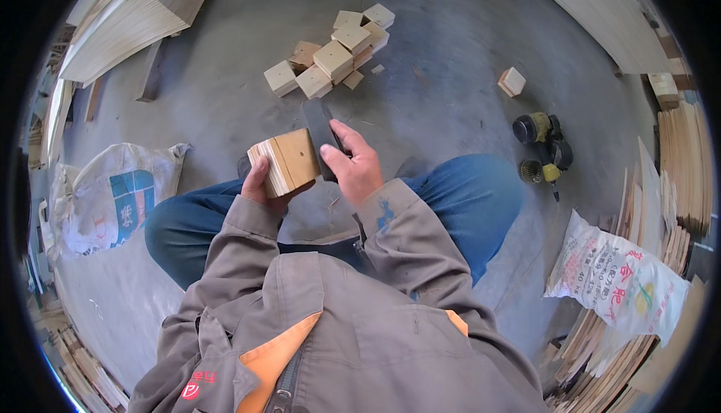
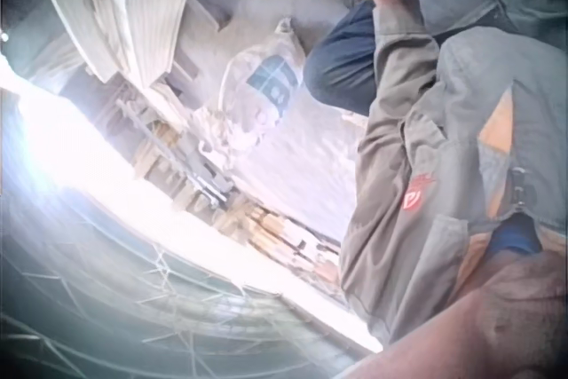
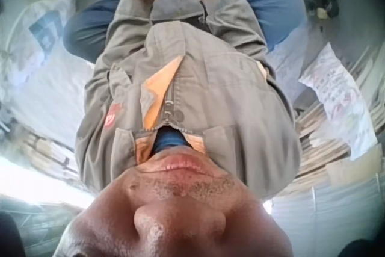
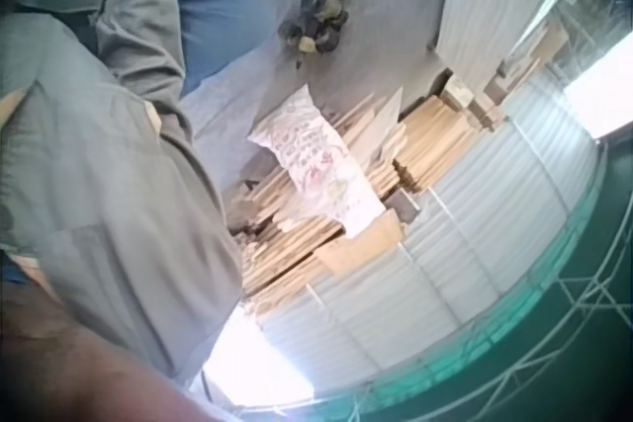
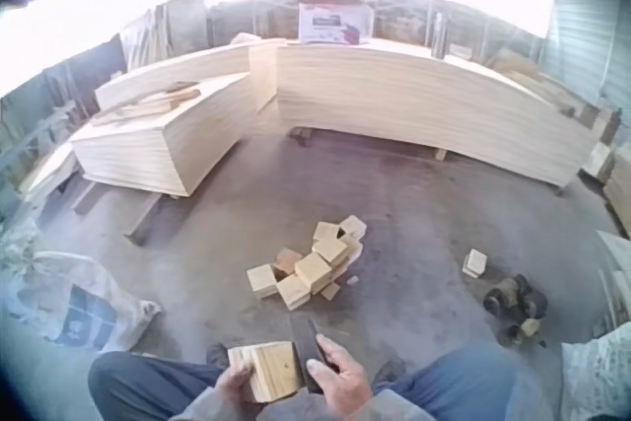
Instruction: The person sits on the floor and sands small wooden blocks using a sanding block. They pick up blocks from a pile, sand the edges and faces, and place them back down, repeating the process for several pieces.
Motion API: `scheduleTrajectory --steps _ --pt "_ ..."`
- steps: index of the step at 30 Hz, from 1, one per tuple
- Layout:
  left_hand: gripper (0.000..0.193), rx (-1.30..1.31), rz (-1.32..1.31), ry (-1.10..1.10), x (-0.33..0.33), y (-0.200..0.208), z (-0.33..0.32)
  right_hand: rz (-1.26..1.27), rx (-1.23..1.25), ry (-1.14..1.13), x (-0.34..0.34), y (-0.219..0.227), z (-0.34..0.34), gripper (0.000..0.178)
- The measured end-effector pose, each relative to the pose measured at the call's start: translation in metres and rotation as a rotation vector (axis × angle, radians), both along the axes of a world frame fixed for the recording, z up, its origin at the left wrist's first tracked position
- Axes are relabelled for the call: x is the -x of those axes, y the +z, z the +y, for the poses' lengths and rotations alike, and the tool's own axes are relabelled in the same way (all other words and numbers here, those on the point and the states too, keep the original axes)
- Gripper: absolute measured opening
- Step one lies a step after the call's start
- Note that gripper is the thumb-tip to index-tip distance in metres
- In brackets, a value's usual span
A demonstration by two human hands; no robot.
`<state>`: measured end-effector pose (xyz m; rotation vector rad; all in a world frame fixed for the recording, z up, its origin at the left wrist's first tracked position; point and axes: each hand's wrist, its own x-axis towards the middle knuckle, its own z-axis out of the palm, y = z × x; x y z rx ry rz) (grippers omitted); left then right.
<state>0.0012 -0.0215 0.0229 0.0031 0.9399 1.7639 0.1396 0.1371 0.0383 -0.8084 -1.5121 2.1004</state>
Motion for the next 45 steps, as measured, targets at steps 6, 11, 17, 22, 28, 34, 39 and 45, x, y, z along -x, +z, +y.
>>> scheduleTrajectory --steps 6,11,17,22,28,34,39,45 --pt "0.083 -0.021 -0.031 0.064 0.003 0.009 0.001 -0.057 -0.162 0.069 -0.013 -0.011 0.0 0.053" --pt "0.085 -0.017 -0.072 0.207 0.023 0.016 -0.004 0.002 -0.359 0.156 -0.027 0.005 -0.007 0.052" --pt "0.085 -0.083 -0.129 0.143 0.016 0.025 -0.004 0.027 0.094 -0.012 -0.014 0.024 0.007 0.053" --pt "0.086 -0.136 -0.131 -0.006 0.013 0.012 -0.003 0.133 0.353 -0.064 -0.002 0.015 0.0 0.049" --pt "0.083 -0.085 -0.119 0.03 0.006 0.016 -0.001 0.101 0.403 -0.025 -0.001 0.018 0.0 0.047" --pt "0.079 -0.099 -0.152 0.181 0.013 0.018 -0.001 0.073 0.441 0.078 -0.013 0.023 0.0 0.047" --pt "0.079 -0.099 -0.224 0.16 0.012 0.01 0.0 0.119 0.404 0.016 -0.007 0.017 -0.001 0.046" --pt "0.077 -0.047 -0.185 0.018 -0.003 0.003 -0.003 0.172 0.476 -0.056 -0.003 0.01 0.007 0.047"
